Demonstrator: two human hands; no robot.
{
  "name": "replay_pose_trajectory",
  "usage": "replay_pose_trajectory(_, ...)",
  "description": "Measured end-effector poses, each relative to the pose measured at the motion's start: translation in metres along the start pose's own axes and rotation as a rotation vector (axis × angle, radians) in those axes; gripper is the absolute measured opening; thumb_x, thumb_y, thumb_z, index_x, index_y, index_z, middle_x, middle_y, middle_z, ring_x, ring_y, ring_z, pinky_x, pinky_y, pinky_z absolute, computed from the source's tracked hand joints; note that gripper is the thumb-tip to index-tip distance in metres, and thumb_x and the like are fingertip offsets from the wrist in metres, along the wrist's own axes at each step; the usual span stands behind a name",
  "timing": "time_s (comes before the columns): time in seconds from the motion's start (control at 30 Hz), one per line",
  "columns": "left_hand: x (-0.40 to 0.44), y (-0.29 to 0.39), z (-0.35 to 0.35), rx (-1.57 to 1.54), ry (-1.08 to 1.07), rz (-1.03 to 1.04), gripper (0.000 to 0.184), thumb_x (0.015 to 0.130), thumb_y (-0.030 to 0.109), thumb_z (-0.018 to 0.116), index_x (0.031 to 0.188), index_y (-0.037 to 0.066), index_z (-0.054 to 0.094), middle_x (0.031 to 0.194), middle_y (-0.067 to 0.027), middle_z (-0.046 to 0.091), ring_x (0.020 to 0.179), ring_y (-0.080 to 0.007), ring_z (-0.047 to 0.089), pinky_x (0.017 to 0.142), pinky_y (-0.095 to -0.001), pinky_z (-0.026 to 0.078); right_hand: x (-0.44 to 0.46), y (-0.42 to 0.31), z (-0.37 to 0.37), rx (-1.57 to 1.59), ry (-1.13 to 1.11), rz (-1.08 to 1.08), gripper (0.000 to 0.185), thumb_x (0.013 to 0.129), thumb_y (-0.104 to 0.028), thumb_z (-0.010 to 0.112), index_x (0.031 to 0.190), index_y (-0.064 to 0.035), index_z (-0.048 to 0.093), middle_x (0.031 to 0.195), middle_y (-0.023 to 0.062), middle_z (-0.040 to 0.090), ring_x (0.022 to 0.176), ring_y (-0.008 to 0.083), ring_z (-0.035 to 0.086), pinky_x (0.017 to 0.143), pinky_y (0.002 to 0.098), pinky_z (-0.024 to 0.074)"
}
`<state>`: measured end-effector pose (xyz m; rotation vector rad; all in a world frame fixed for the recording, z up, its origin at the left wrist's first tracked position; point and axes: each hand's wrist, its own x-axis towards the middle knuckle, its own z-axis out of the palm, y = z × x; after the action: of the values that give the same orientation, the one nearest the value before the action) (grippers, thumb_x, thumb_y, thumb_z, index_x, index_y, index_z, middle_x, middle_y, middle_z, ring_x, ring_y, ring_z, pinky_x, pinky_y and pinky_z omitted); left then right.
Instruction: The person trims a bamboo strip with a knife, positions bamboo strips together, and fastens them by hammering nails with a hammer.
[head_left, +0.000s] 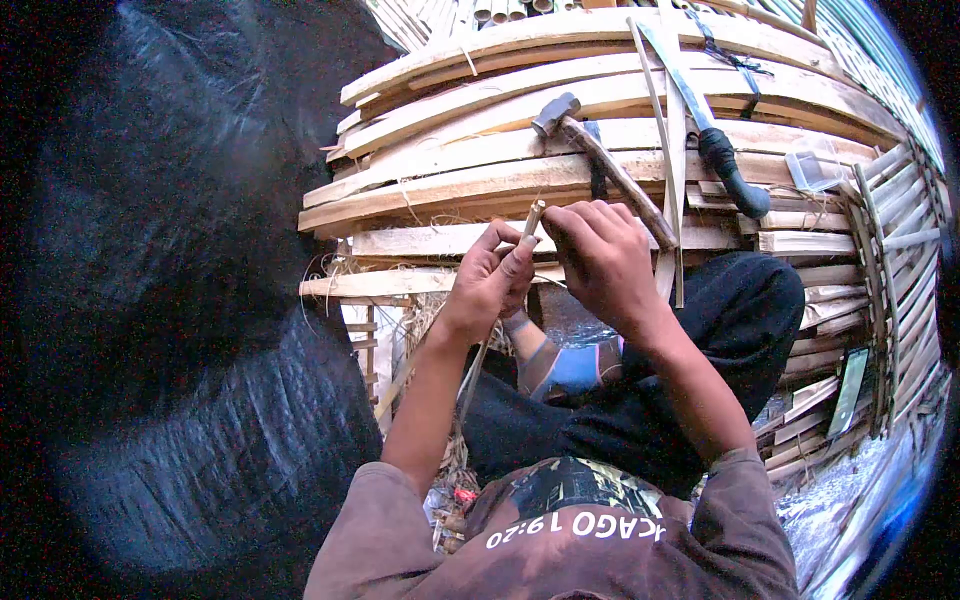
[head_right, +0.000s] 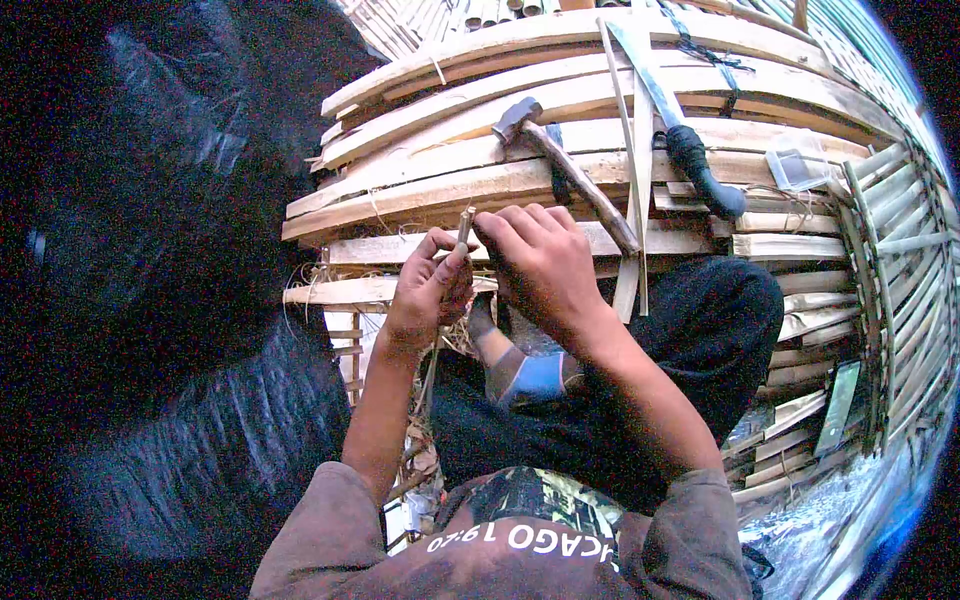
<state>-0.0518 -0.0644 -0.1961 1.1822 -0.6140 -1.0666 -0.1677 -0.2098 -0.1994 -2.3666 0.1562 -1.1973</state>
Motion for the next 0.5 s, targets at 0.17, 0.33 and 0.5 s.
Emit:
replay_pose_trajectory(0.17, 0.000, 0.002, 0.002, 0.121, -0.001, 0.013, 0.016, 0.102, 0.025, 0.050, 0.102, 0.009, 0.048, 0.069, 0.0038, 0.046, 0.053, -0.0025, 0.034, 0.043, -0.0188, 0.025, -0.006, -0.005, 0.004, -0.213, 0.021, -0.028, 0.026, 0.082, -0.014, 0.061, 0.108, -0.0088, 0.061, 0.093, 0.0050, 0.065, 0.085, 0.0237, 0.062, 0.079, 0.0383, 0.0417)
replay_pose_trajectory(0.33, -0.003, 0.006, 0.018, 0.279, 0.256, 0.071, 0.018, 0.103, 0.026, 0.049, 0.100, 0.008, 0.050, 0.069, 0.0036, 0.048, 0.057, -0.0034, 0.043, 0.049, -0.0188, 0.036, -0.011, -0.017, 0.010, -0.058, -0.049, 0.107, 0.029, 0.086, -0.016, 0.063, 0.113, -0.0063, 0.057, 0.094, 0.0089, 0.066, 0.085, 0.0247, 0.064, 0.078, 0.0388, 0.0450)
replay_pose_trajectory(0.5, 0.003, 0.000, 0.005, 0.273, 0.413, 0.203, 0.029, 0.100, 0.030, 0.056, 0.100, 0.003, 0.067, 0.071, 0.0049, 0.054, 0.062, -0.0009, 0.044, 0.056, -0.0176, 0.039, -0.038, -0.019, 0.043, 0.873, -0.241, 0.609, 0.037, 0.092, -0.020, 0.064, 0.118, 0.0016, 0.050, 0.099, 0.0203, 0.065, 0.091, 0.0259, 0.066, 0.080, 0.0372, 0.0525)
